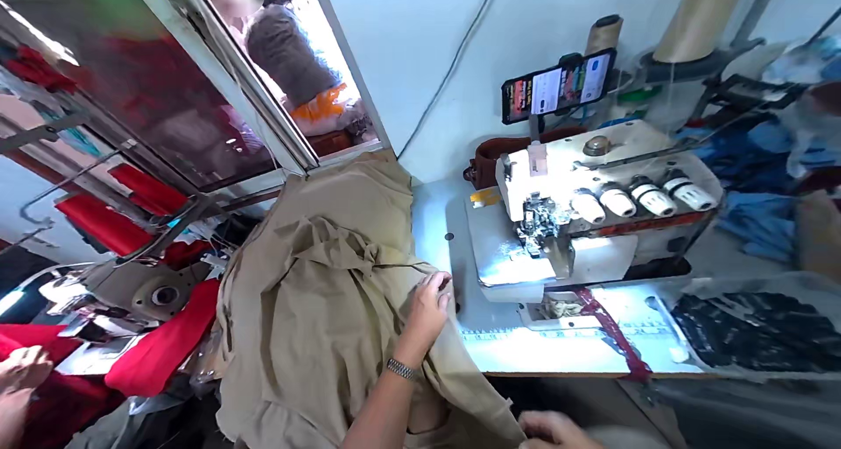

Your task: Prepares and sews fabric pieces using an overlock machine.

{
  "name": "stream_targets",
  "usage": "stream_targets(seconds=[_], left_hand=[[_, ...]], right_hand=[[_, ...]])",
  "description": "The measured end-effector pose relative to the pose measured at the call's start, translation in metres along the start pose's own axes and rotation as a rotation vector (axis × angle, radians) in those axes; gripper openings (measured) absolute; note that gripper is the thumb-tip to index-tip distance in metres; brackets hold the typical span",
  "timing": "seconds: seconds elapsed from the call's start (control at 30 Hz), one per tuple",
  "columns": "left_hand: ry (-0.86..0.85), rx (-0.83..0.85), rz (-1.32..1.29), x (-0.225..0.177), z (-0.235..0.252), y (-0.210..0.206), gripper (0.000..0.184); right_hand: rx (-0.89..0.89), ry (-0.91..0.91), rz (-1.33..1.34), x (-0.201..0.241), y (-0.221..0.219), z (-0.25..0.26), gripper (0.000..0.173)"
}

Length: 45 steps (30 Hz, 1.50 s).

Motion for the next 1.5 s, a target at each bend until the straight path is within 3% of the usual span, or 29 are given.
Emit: stream_targets(seconds=[0.07,0.1,0.17,0.23,0.3,0.37,0.43,0.57,0.67,0.73,0.83,0.87,1.0,1.13,1.23,1.33,1.5], left_hand=[[-0.125,-0.026,-0.116,-0.032,-0.029,0.000,0.020],[-0.199,0.056,-0.230,-0.053,-0.047,-0.009,0.016],[-0.365,0.372,-0.430,-0.097,-0.089,-0.047,0.015],[-0.457,0.632,-0.416,-0.122,-0.127,-0.104,0.013],[-0.424,0.750,-0.322,-0.122,-0.153,-0.163,0.020],[-0.385,0.779,-0.285,-0.117,-0.164,-0.198,0.014],[-0.384,0.823,-0.290,-0.116,-0.162,-0.205,0.007],[-0.356,0.945,-0.201,-0.115,-0.138,-0.197,0.012],[-0.370,0.780,0.033,-0.137,-0.116,-0.185,0.022],[-0.530,0.510,0.014,-0.173,-0.113,-0.169,0.020],[-0.737,0.202,-0.108,-0.213,-0.116,-0.139,0.022],[-0.729,0.169,-0.139,-0.217,-0.112,-0.133,0.025],[-0.455,0.264,-0.383,-0.197,-0.091,-0.121,0.020],[-0.228,0.369,-0.808,-0.180,-0.083,-0.091,0.016],[-0.135,0.265,-0.955,-0.148,-0.078,-0.042,0.017],[0.028,-0.025,-0.856,-0.085,-0.071,0.036,0.019],[-0.179,-0.483,-0.587,-0.031,-0.109,0.205,0.015]], right_hand=[[-0.089,-0.033,-0.015,0.007,0.030,-0.020,0.031],[-0.136,-0.067,-0.024,0.009,0.047,-0.032,0.032],[-0.255,-0.083,-0.029,0.006,0.078,-0.060,0.032],[-0.376,-0.089,0.003,-0.005,0.100,-0.085,0.030],[-0.473,-0.096,0.042,-0.019,0.110,-0.107,0.027],[-0.523,-0.109,0.056,-0.031,0.110,-0.122,0.025],[-0.548,-0.096,0.046,-0.043,0.106,-0.133,0.025],[-0.567,-0.005,0.038,-0.047,0.099,-0.142,0.029],[-0.576,0.000,0.014,-0.044,0.093,-0.138,0.047],[-0.689,-0.031,-0.091,-0.048,0.094,-0.136,0.052],[-0.929,-0.086,-0.300,-0.068,0.106,-0.146,0.019],[-0.967,-0.146,-0.334,-0.074,0.112,-0.152,0.014],[-1.080,-0.362,-0.334,-0.052,0.141,-0.194,0.033],[-1.301,-0.175,-0.413,0.035,0.165,-0.244,0.031],[-1.116,-0.052,-0.377,0.089,0.170,-0.225,0.032],[-0.825,0.300,-0.482,0.143,0.149,-0.144,0.030],[-0.493,0.826,-0.477,0.239,0.068,0.003,0.025]])
Point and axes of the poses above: each hand's wrist, its own z-axis towards the middle knuckle, its own y-axis out of the back of the hand, x = y × z, the point moved 7 cm from there along z, towards the middle knuckle, and after that the axes turned 6 degrees about z, right-handed, at the moved point
